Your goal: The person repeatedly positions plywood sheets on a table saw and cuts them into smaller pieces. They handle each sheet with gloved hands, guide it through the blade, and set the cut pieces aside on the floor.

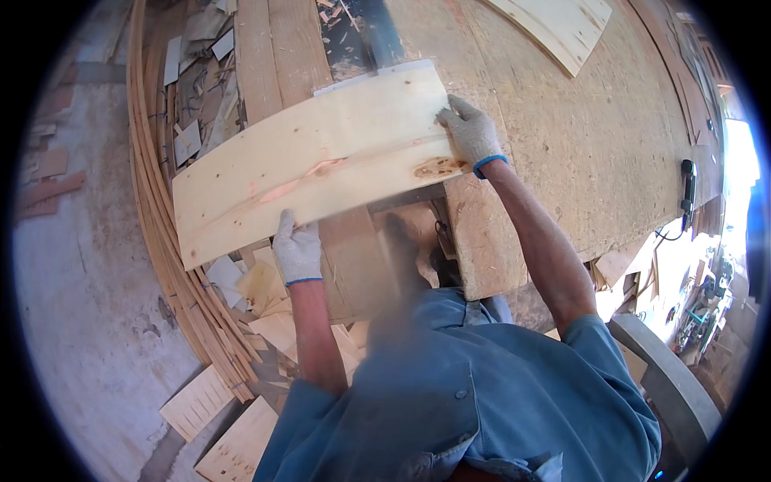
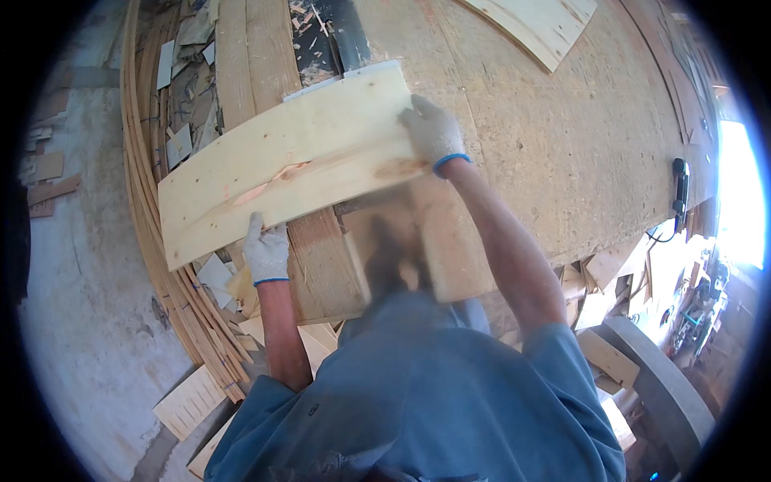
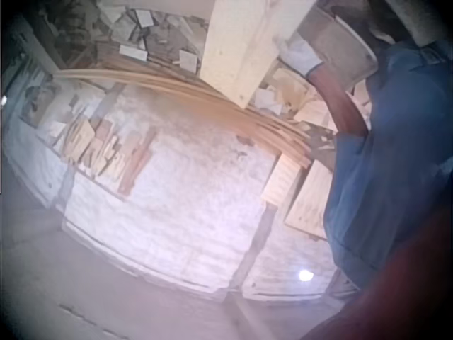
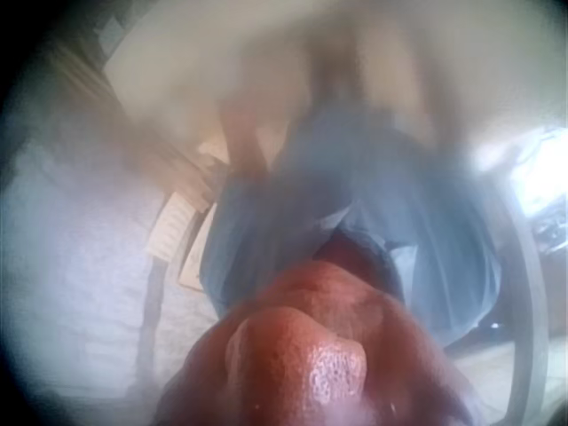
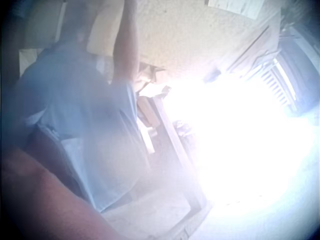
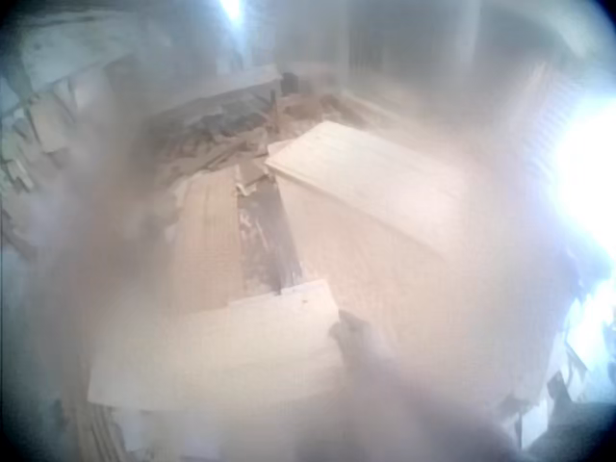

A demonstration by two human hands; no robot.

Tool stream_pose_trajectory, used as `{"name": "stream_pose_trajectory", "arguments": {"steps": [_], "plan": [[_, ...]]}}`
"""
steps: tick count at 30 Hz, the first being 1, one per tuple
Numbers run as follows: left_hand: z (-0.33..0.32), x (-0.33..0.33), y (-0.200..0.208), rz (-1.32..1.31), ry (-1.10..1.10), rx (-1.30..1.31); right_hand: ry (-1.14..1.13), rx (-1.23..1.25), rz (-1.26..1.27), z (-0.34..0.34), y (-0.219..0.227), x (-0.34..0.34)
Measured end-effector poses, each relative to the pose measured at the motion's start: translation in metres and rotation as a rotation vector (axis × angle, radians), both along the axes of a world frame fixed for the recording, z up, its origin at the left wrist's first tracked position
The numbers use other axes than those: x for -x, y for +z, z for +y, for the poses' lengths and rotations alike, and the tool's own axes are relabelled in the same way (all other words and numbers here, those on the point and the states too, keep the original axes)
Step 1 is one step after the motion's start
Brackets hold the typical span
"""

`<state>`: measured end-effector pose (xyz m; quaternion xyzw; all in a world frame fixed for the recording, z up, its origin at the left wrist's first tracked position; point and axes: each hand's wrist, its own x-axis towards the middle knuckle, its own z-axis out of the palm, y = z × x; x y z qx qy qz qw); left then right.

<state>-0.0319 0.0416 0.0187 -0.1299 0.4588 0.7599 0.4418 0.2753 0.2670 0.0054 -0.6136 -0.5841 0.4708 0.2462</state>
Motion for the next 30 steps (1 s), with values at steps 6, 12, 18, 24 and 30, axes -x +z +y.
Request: {"name": "stream_pose_trajectory", "arguments": {"steps": [6,12,18,24,30], "plan": [[0.001,0.001,-0.002,-0.003,-0.005,0.019,-0.020,-0.013,0.035,0.000,0.011,0.006],[0.009,-0.005,0.018,0.056,-0.037,0.028,-0.003,-0.031,0.049,0.006,0.016,0.006],[0.035,0.003,0.077,0.170,-0.047,0.126,0.185,0.045,-0.146,0.048,0.037,0.010],[0.034,0.003,0.082,0.274,-0.125,0.023,0.276,-0.212,-0.221,0.035,0.021,-0.009],[-0.025,-0.051,0.102,0.305,-0.344,0.078,-0.063,-0.086,-0.186,-0.120,0.062,-0.089]]}}
